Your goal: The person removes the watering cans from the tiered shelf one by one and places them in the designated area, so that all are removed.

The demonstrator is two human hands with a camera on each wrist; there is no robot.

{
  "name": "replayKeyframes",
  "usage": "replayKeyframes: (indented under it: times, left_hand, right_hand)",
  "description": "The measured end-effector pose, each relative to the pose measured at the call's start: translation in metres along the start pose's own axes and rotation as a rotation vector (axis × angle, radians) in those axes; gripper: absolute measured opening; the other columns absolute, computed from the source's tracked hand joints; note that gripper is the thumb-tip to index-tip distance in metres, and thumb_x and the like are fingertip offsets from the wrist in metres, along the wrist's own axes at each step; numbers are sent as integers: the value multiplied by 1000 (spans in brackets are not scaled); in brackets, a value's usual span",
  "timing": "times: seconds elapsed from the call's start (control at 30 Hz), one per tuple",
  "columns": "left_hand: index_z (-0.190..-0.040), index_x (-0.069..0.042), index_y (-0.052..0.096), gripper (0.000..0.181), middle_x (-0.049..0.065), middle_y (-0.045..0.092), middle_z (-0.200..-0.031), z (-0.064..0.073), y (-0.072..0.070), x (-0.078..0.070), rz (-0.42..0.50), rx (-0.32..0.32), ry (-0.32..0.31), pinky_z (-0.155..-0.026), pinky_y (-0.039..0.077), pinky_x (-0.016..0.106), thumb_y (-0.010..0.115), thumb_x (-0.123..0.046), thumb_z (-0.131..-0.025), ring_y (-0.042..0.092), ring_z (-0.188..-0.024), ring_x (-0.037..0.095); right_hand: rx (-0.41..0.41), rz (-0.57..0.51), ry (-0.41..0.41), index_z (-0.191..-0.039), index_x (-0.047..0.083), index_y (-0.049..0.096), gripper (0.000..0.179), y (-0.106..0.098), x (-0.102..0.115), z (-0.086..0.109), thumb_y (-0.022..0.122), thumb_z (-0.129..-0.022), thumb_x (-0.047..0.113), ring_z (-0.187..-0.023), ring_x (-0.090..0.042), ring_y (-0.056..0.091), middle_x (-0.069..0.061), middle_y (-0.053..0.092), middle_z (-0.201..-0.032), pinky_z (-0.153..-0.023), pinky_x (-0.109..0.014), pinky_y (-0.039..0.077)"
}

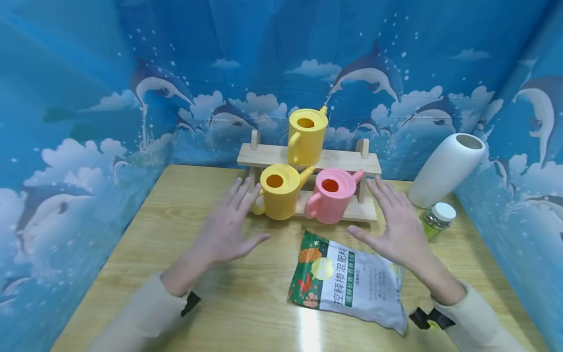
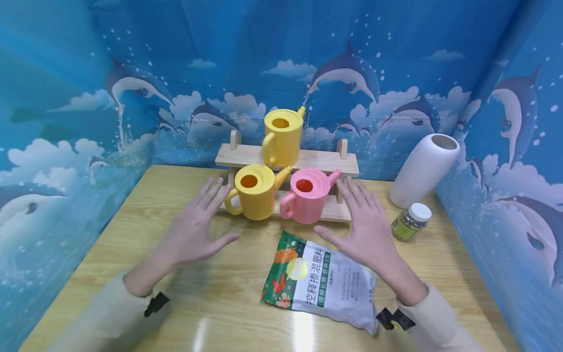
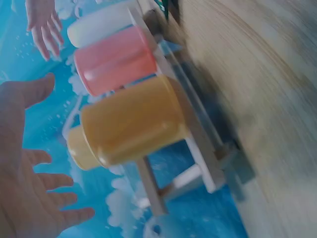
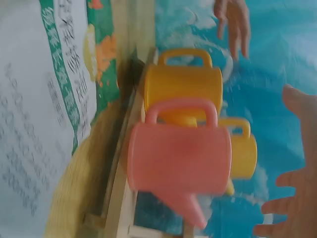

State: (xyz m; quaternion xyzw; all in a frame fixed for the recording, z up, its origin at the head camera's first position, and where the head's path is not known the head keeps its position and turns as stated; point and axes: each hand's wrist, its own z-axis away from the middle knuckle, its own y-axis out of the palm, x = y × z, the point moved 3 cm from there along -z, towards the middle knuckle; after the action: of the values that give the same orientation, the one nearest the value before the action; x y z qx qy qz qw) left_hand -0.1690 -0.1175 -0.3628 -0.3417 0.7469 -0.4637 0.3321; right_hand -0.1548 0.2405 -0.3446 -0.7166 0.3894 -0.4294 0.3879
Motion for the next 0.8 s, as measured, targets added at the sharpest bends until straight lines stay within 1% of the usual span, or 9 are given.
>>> replayKeyframes:
  times: [0.17,0.3,0.37,0.4,0.47,0.53,0.6,0.7,0.8]
  left_hand:
    - [-164,-10,35,96,17,37,-170,-1,-1,23,195,-23,-104,-126,40,61,84,-45,-89,38,-157,41]
    - [-159,-11,44,81,16,50,-163,-4,6,42,358,-52,-199,-119,49,58,84,-33,-92,52,-147,40]
    - [-157,-11,47,75,16,54,-159,-6,12,51,441,-55,-240,-116,52,56,83,-29,-93,56,-144,39]
    - [-156,-12,49,73,16,56,-158,-6,14,55,478,-55,-258,-115,54,55,83,-28,-93,57,-143,38]
    - [-153,-11,52,68,16,58,-155,-7,20,61,545,-52,-286,-114,55,54,82,-25,-93,60,-140,37]
    - [-150,-10,54,65,17,61,-152,-8,24,66,590,-52,-310,-113,56,53,82,-24,-93,62,-137,37]
    - [-148,-10,57,62,16,64,-148,-8,29,69,621,-56,-331,-111,57,53,82,-23,-93,64,-134,36]
    - [-146,-8,59,59,17,67,-144,-12,38,71,680,-55,-336,-108,59,54,82,-22,-93,66,-130,36]
    - [-143,-5,61,56,18,69,-139,-15,46,71,744,-64,-331,-104,61,54,81,-19,-93,69,-125,39]
  right_hand:
    - [44,-275,154,-168,18,26,87,-6,-32,-14,71,-98,46,-154,-54,32,-22,31,-173,-116,-83,30]
    - [66,-490,245,-168,16,26,75,-1,-60,-28,60,-107,42,-152,-54,35,-26,36,-169,-119,-77,34]
    - [93,-555,287,-167,13,27,71,4,-72,-37,55,-109,43,-147,-48,45,-28,41,-165,-118,-70,41]
    - [109,-571,311,-167,12,27,71,7,-78,-41,54,-110,45,-143,-42,52,-29,44,-163,-117,-64,47]
    - [141,-597,356,-167,10,28,72,12,-89,-50,51,-110,48,-128,-22,65,-28,47,-160,-110,-47,58]
    - [172,-634,408,-166,9,28,74,18,-98,-58,49,-109,51,-112,-2,68,-27,48,-160,-99,-31,63]
    - [188,-666,457,-167,9,26,77,22,-107,-65,49,-109,54,-100,9,66,-27,47,-161,-92,-20,63]
    - [197,-678,521,-167,8,23,79,27,-118,-73,47,-109,55,-93,11,66,-29,45,-162,-88,-19,63]
    - [208,-672,564,-168,8,22,80,32,-125,-80,47,-108,56,-91,8,67,-28,44,-162,-89,-21,64]
